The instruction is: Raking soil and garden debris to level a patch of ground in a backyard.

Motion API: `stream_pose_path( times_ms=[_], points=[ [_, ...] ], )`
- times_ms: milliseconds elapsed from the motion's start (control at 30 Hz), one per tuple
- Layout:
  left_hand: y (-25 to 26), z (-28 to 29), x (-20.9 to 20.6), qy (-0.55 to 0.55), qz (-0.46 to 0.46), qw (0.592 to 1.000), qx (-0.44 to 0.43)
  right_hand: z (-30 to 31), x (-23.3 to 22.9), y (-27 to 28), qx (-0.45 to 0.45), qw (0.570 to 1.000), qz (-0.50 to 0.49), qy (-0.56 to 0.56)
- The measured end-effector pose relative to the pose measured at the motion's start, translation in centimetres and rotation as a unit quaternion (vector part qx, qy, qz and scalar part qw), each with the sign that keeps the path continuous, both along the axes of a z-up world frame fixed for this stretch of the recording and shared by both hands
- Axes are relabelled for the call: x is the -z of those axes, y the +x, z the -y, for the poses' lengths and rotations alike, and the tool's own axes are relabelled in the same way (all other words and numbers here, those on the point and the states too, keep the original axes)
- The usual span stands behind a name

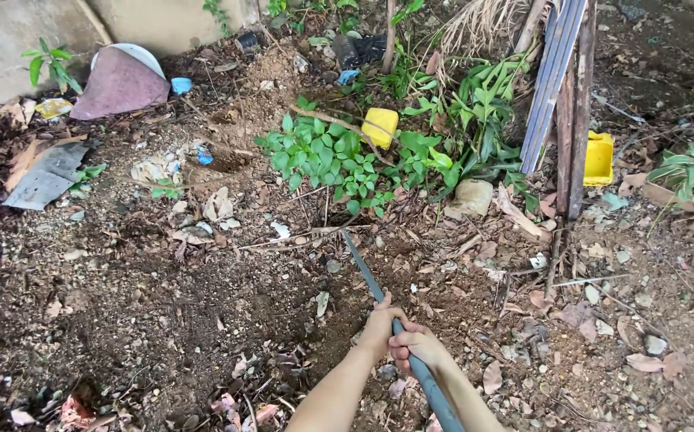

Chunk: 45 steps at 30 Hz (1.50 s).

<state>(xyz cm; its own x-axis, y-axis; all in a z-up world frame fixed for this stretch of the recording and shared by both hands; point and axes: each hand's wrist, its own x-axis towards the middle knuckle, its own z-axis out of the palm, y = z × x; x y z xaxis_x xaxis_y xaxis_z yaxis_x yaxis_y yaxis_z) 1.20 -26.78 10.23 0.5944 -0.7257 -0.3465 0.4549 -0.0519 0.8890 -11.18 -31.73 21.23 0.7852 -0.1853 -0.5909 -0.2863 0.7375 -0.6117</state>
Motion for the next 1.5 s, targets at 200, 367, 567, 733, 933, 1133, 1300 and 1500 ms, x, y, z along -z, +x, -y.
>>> stream_pose_path(
  times_ms=[200,367,567,733,933,1133,1300,1500],
  points=[
    [-0.2,-0.8,-4.1,0.018,-0.088,0.996,-0.019,-0.3,0.4,0.2,0.025,0.998,-0.026,-0.046],
    [-0.4,-1.7,-2.2,0.021,-0.114,0.993,-0.019,-1.3,2.6,0.2,0.035,0.998,-0.041,-0.017],
    [-1.0,-2.3,-4.4,0.086,-0.109,0.99,0.005,-0.9,5.9,-0.7,0.051,0.998,-0.02,0.034],
    [-1.3,-2.8,-3.7,0.126,-0.059,0.99,0.029,-2.1,4.3,-1.5,0.089,0.989,-0.043,0.108],
    [-1.6,-3.1,-3.0,0.15,0.06,0.98,0.113,-3.2,3.6,-2.6,0.108,0.985,-0.023,0.134],
    [-2.8,-4.4,-5.3,0.161,-0.074,0.979,0.098,-3.9,4.7,-3.6,0.099,0.981,-0.028,0.163],
    [-3.3,-6.0,-7.7,0.209,0.026,0.967,0.143,-3.9,7.2,-4.3,0.081,0.981,-0.023,0.172],
    [-3.3,-5.5,0.9,0.215,0.123,0.959,0.136,-6.3,6.1,-5.7,0.099,0.975,-0.034,0.196]
  ],
)
